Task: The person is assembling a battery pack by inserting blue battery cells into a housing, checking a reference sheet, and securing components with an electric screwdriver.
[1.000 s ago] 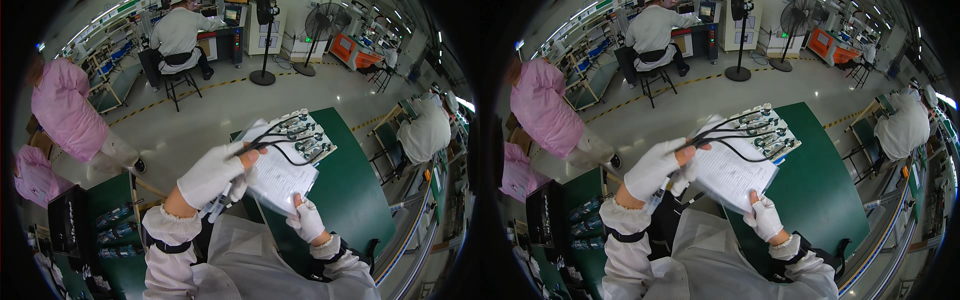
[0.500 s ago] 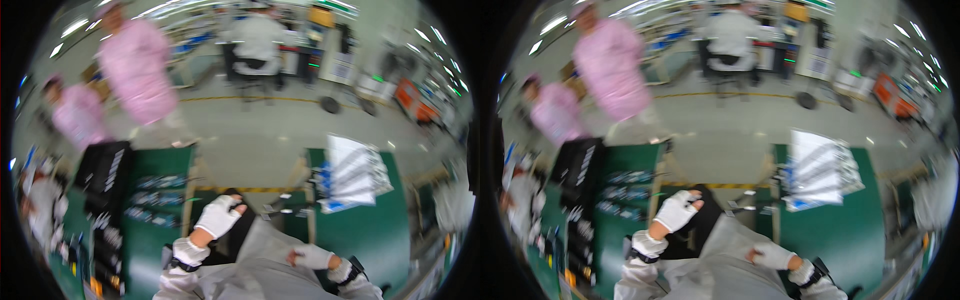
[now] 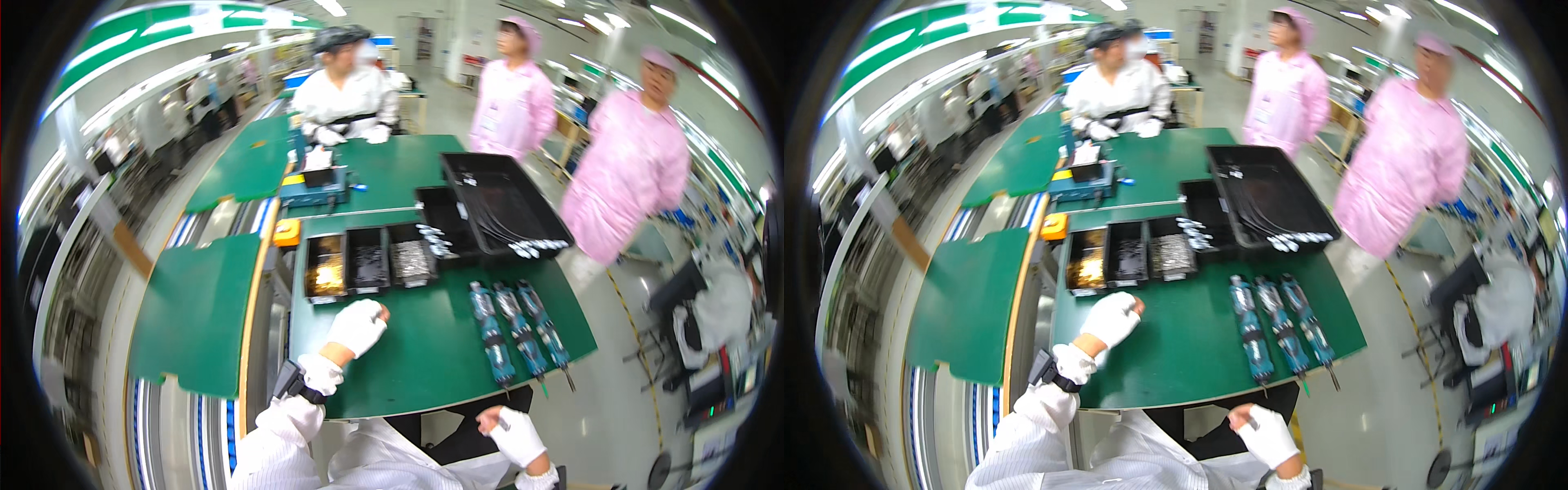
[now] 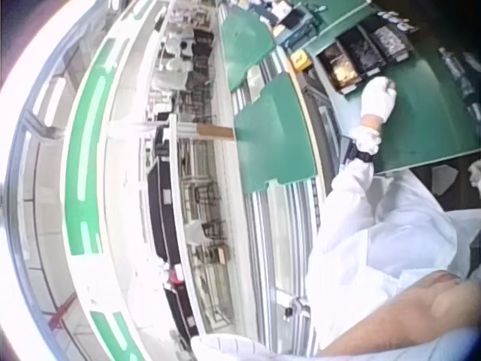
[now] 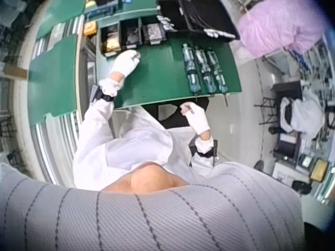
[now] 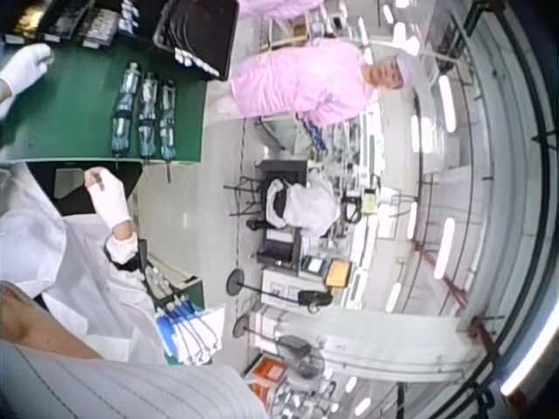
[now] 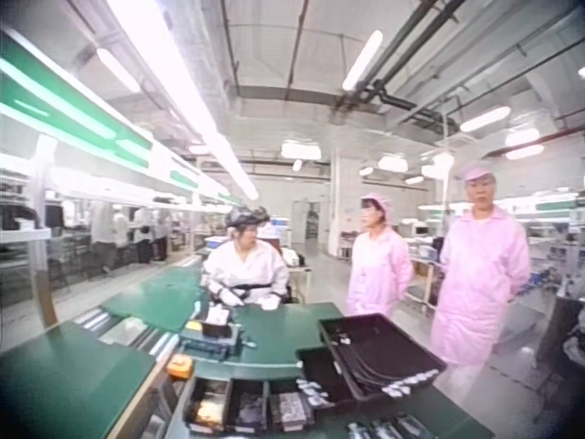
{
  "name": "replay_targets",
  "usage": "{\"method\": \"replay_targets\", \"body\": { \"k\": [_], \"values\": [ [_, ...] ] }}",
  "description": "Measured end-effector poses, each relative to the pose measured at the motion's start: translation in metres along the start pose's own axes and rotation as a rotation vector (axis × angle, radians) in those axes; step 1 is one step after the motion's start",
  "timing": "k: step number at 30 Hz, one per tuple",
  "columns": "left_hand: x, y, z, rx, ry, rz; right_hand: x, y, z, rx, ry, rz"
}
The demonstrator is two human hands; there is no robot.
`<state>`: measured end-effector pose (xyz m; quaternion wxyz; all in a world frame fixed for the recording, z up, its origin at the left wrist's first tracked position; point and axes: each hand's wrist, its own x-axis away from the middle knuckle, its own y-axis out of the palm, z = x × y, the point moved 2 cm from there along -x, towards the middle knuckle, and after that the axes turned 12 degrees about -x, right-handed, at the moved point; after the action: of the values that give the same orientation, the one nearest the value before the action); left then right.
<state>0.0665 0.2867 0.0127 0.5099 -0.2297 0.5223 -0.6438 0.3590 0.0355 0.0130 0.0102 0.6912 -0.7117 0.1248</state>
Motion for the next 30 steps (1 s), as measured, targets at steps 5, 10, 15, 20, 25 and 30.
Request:
{"method": "replay_targets", "body": {
  "k": [5,10,15,20,25,30],
  "values": [
    [-0.017,-0.073,-0.139,-0.392,-0.311,0.462,-0.119,0.077,-0.017,0.054,-0.099,-0.282],
    [-0.078,-0.069,-0.23,-0.626,-0.151,0.214,-0.164,0.154,0.008,0.452,-0.349,-0.007],
    [-0.092,-0.053,-0.282,-0.794,-0.187,0.177,-0.172,0.171,0.0,0.465,-0.431,-0.046],
    [-0.114,-0.048,-0.251,-0.855,-0.242,0.052,-0.202,0.16,-0.005,0.432,-0.354,-0.004],
    [-0.096,-0.07,-0.262,-0.384,-0.339,0.142,-0.233,0.183,-0.021,0.461,-0.452,-0.166],
    [-0.049,-0.094,-0.105,0.591,-0.175,0.428,-0.27,0.179,-0.019,0.348,-0.484,-0.313]
  ]
}}
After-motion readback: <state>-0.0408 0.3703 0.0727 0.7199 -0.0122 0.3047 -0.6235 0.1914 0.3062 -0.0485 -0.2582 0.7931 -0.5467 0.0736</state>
